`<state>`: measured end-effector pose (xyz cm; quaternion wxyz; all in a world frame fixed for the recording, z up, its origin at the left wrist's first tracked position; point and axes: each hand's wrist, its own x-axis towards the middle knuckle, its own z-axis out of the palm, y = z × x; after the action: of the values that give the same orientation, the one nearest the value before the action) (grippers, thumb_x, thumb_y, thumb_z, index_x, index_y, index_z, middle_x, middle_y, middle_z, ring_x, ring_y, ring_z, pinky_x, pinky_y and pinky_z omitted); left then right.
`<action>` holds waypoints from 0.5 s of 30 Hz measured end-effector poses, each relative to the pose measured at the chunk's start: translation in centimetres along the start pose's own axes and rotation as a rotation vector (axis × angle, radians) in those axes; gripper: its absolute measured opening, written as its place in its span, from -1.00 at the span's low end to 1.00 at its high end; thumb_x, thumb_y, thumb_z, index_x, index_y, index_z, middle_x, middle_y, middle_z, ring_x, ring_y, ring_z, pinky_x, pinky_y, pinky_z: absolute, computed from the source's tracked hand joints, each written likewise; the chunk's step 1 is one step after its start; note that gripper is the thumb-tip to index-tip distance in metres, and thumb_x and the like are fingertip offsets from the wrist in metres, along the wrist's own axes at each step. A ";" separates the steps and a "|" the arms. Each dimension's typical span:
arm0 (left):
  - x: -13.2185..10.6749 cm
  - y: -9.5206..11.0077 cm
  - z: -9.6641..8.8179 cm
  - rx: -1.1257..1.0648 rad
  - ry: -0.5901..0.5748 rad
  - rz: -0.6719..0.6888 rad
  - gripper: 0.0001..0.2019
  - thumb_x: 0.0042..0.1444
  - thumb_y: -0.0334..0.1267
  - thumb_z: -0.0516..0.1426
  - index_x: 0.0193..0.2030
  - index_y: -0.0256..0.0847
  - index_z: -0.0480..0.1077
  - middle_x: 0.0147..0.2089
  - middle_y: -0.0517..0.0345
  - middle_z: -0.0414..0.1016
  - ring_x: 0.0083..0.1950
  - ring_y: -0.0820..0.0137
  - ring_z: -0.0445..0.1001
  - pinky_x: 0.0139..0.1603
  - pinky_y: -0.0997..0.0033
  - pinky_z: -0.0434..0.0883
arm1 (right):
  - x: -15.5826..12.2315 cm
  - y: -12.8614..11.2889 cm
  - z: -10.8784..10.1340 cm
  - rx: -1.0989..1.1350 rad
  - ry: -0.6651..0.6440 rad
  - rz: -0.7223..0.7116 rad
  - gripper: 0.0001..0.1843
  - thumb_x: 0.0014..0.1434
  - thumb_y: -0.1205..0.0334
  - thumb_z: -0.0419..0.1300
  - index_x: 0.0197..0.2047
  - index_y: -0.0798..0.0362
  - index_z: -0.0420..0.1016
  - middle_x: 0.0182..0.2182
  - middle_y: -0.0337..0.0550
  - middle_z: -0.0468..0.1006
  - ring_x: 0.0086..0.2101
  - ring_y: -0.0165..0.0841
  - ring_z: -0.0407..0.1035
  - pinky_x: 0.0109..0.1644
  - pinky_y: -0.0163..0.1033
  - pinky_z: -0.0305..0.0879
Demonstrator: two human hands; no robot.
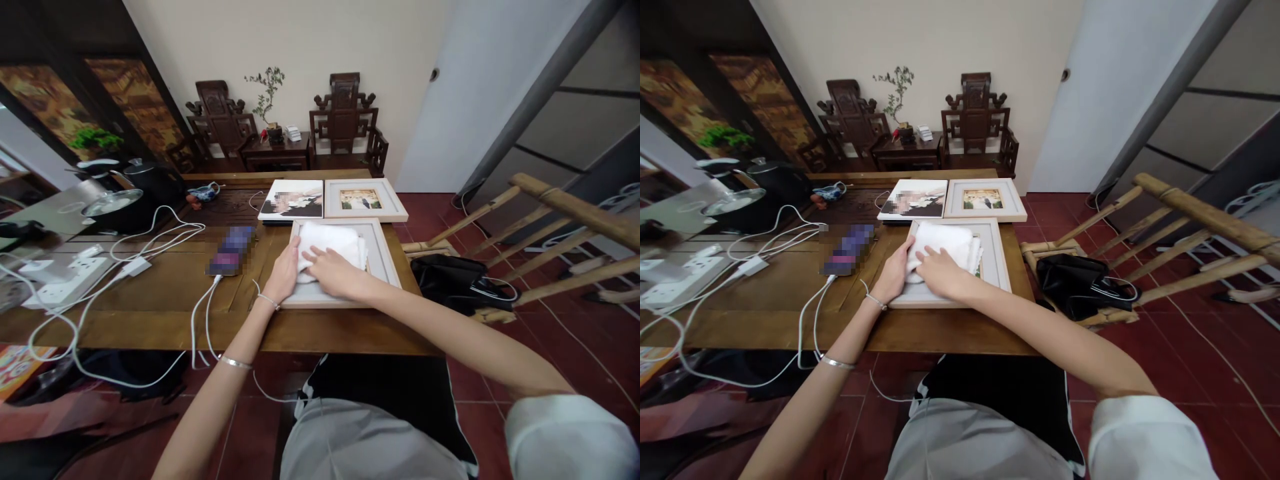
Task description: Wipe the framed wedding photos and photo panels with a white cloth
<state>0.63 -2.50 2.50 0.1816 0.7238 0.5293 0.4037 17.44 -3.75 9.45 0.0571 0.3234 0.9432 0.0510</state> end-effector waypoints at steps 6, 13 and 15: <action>0.2 -0.4 0.1 0.084 -0.074 0.018 -0.47 0.41 -0.08 -0.19 0.28 -0.36 0.33 0.37 -0.13 0.32 0.45 0.20 0.18 0.48 0.08 0.10 | -4.4 -0.2 -0.1 0.087 -0.006 -0.106 -0.50 0.19 0.55 0.05 0.13 0.09 0.53 0.29 0.13 0.33 0.29 -0.01 0.17 0.19 0.06 0.29; 0.5 -1.9 0.7 0.164 -0.107 0.127 -0.58 0.30 -0.31 -0.06 0.20 -0.31 0.42 0.34 -0.11 0.37 0.47 0.16 0.15 0.47 -0.05 0.11 | -9.5 2.9 -0.1 0.093 -0.042 0.001 -0.49 0.11 0.59 0.09 0.02 0.01 0.62 0.20 0.05 0.46 0.22 -0.09 0.29 0.17 -0.03 0.30; 0.5 -2.0 0.8 0.159 -0.102 0.131 -0.58 0.29 -0.32 -0.06 0.20 -0.30 0.42 0.33 -0.10 0.37 0.47 0.15 0.15 0.47 -0.06 0.12 | -9.8 2.9 -0.3 0.081 -0.035 0.033 -0.53 0.10 0.57 0.11 -0.02 0.01 0.64 0.16 0.05 0.50 0.17 -0.11 0.34 0.15 -0.06 0.30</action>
<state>0.05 -1.12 0.83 0.1237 0.7884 0.5014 0.3343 26.87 -7.49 10.84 0.0594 0.3418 0.9379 0.0080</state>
